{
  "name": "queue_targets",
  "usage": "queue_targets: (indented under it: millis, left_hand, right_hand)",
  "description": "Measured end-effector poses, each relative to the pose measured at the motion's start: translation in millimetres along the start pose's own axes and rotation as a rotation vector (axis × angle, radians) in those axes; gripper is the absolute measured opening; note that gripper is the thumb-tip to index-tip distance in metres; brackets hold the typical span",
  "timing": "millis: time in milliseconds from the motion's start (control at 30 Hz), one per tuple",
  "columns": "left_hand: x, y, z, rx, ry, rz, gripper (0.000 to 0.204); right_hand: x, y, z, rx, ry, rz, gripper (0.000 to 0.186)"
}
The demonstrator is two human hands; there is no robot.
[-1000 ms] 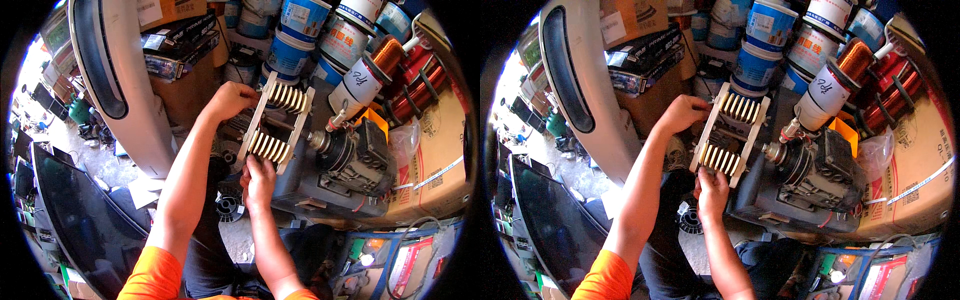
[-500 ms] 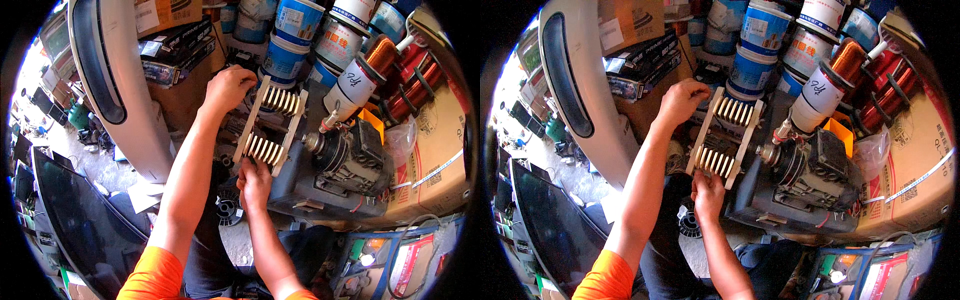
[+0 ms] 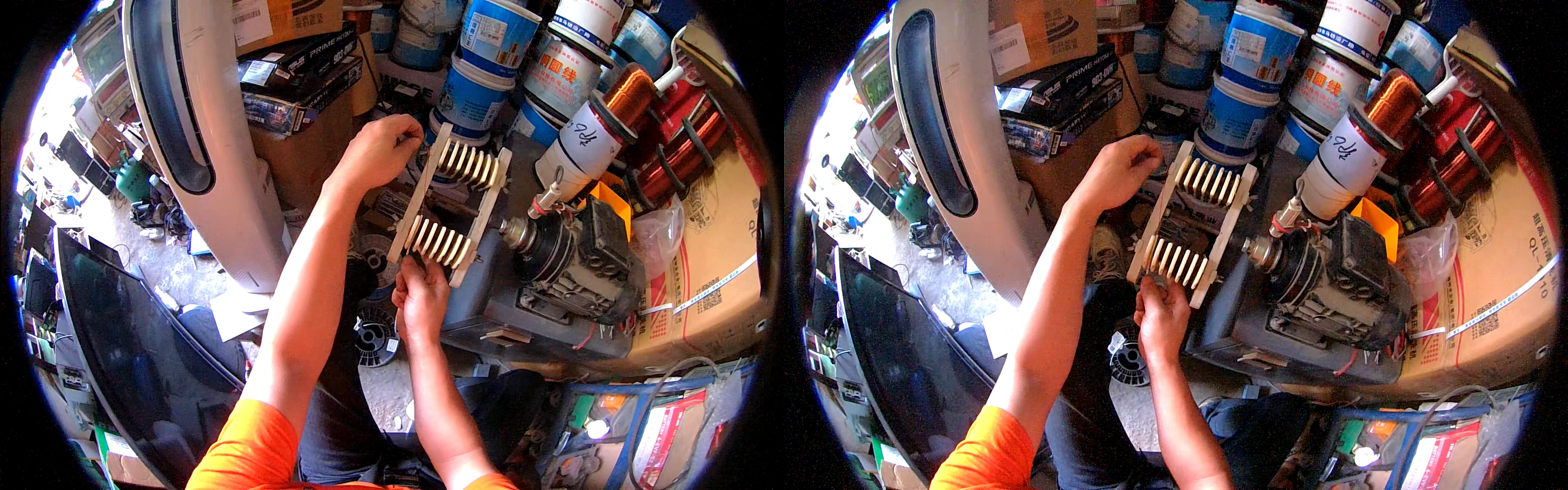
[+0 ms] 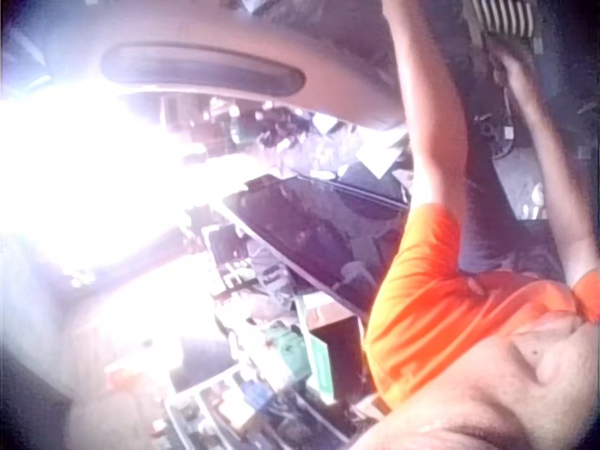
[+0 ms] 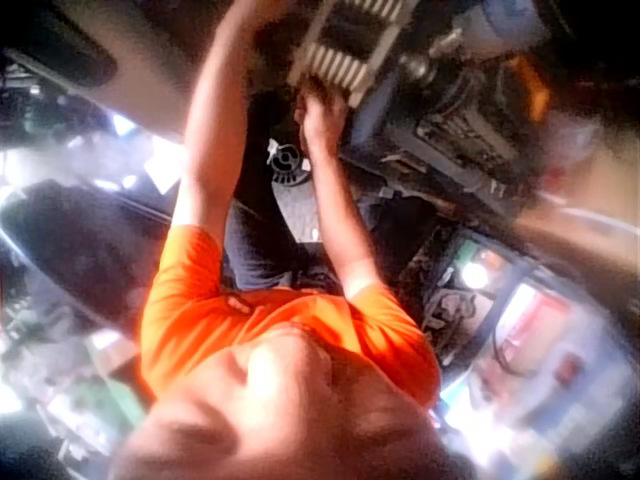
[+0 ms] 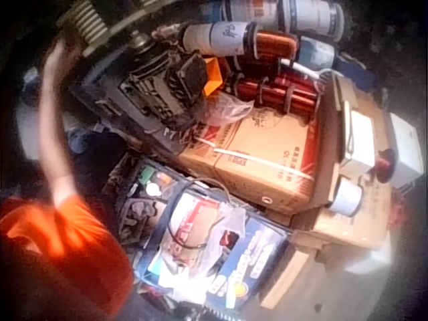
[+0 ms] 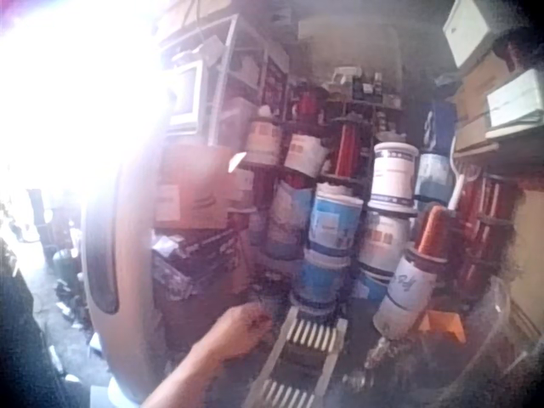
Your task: The person winds copper wire onto a wooden slatted frame attached to a motor. They manually guide the wire into the slots of the frame as it rotates, ensuring the wire is evenly distributed across the slats.
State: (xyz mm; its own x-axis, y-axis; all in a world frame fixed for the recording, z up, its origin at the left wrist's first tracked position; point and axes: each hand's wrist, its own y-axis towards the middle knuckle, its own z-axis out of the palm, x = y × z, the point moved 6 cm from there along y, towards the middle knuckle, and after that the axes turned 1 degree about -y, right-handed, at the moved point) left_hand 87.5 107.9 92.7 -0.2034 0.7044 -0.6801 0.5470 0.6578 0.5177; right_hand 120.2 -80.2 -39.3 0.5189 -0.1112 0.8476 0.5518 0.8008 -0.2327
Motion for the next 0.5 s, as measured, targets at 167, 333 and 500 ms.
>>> queue_targets:
  millis: [167,333,500]
  left_hand:
    - [9.9,9.1,12.6,0.043,-0.188,-0.220,0.016]
    - [27.1,10.7,21.1,0.083,-0.398,-0.323,0.021]
    - [20.9,9.6,15.7,0.113,-0.084,-0.228,0.029]
  right_hand:
    - [-0.6,0.5,-1.7,-0.007,-0.030,-0.020,0.020]
    - [2.5,-2.5,-1.2,-0.017,-0.084,-0.050,0.021]
    - [2.1,-1.3,-3.4,0.000,-0.085,-0.077,0.017]
